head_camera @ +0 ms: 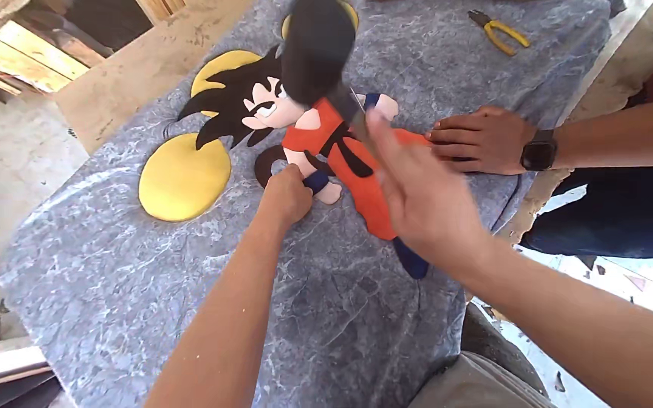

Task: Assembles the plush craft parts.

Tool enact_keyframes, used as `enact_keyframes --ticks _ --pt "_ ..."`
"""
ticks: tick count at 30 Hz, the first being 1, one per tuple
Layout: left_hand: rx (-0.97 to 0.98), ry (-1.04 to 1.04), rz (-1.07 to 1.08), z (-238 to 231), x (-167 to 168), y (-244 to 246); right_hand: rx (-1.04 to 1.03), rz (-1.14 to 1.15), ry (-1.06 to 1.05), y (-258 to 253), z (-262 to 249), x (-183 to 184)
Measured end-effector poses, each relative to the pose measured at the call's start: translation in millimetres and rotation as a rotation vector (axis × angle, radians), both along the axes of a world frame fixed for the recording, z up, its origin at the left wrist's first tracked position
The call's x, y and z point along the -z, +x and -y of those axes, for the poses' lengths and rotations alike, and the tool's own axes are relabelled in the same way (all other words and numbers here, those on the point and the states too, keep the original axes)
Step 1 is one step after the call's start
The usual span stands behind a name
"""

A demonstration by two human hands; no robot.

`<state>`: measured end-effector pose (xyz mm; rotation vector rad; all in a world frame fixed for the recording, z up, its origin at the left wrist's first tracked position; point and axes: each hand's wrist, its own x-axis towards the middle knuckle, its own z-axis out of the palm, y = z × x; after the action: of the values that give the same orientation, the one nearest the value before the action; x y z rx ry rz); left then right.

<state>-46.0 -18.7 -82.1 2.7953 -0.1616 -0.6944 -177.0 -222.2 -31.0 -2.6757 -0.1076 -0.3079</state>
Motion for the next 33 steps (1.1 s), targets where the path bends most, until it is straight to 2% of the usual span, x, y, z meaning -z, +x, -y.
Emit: enact_keyframes --ticks 2,3,5,6,9,11,12,14,16,17,19,21,23,24,25,26,28,30,33 --pt "-0.035 -0.018 -0.003 1 2 0 -0.055 -0.228 -0.131 -4 1 44" --pt "-0.049 -0.031 -0.004 1 3 1 -0.107 -0.381 -0.176 4 5 47" --pt "-0.072 -0.040 -0.013 -4 3 2 -0.180 -0.478 -0.200 23 8 29" --pt "-0.066 -0.042 -0.015 -4 4 0 -0.167 -0.433 -0.179 22 9 18" --pt "-0.072 -0.047 -0.016 0 2 1 -0.055 -0.091 -0.012 11 7 -13" --pt "-0.072 -0.026 -0.019 0 2 0 -0.003 0.005 0.027 -2 0 -3" --pt "-0.076 -0.031 -0.015 0 2 0 -0.013 -0.044 -0.024 -8 -2 16" --pt "-0.090 -0.051 -0.016 -3 5 -3 -0.089 -0.336 -0.154 -7 -1 47" --pt "-0.094 -0.078 -0.001 -5 5 0 -0.169 -0.492 -0.232 20 9 24" --pt "-0.080 -0.078 -0.003 -6 6 -2 -0.177 -0.462 -0.230 24 12 8" --pt "-0.071 -0.092 0.010 -2 8 1 -0.112 -0.233 -0.163 23 20 -22" --pt "-0.094 -0.087 -0.001 -5 10 1 -0.019 -0.037 -0.064 13 13 -26" --pt "-0.099 -0.068 -0.005 -5 10 3 -0.010 -0.094 -0.095 3 2 7" --pt "-0.104 -0.070 -0.006 -5 10 2 -0.053 -0.262 -0.139 1 -2 25" --pt "-0.106 -0.075 -0.008 -6 10 1 -0.105 -0.419 -0.177 7 -2 30" --pt "-0.109 -0.083 -0.003 -5 8 3 -0.158 -0.506 -0.222 22 2 20" --pt "-0.109 -0.096 -0.008 -9 11 0 -0.203 -0.446 -0.252 36 10 -9" --pt "-0.106 -0.118 -0.007 -6 14 5 -0.129 -0.237 -0.178 38 21 -37" --pt "-0.094 -0.076 -0.022 -10 13 5 0.018 -0.107 -0.049 56 28 -45"
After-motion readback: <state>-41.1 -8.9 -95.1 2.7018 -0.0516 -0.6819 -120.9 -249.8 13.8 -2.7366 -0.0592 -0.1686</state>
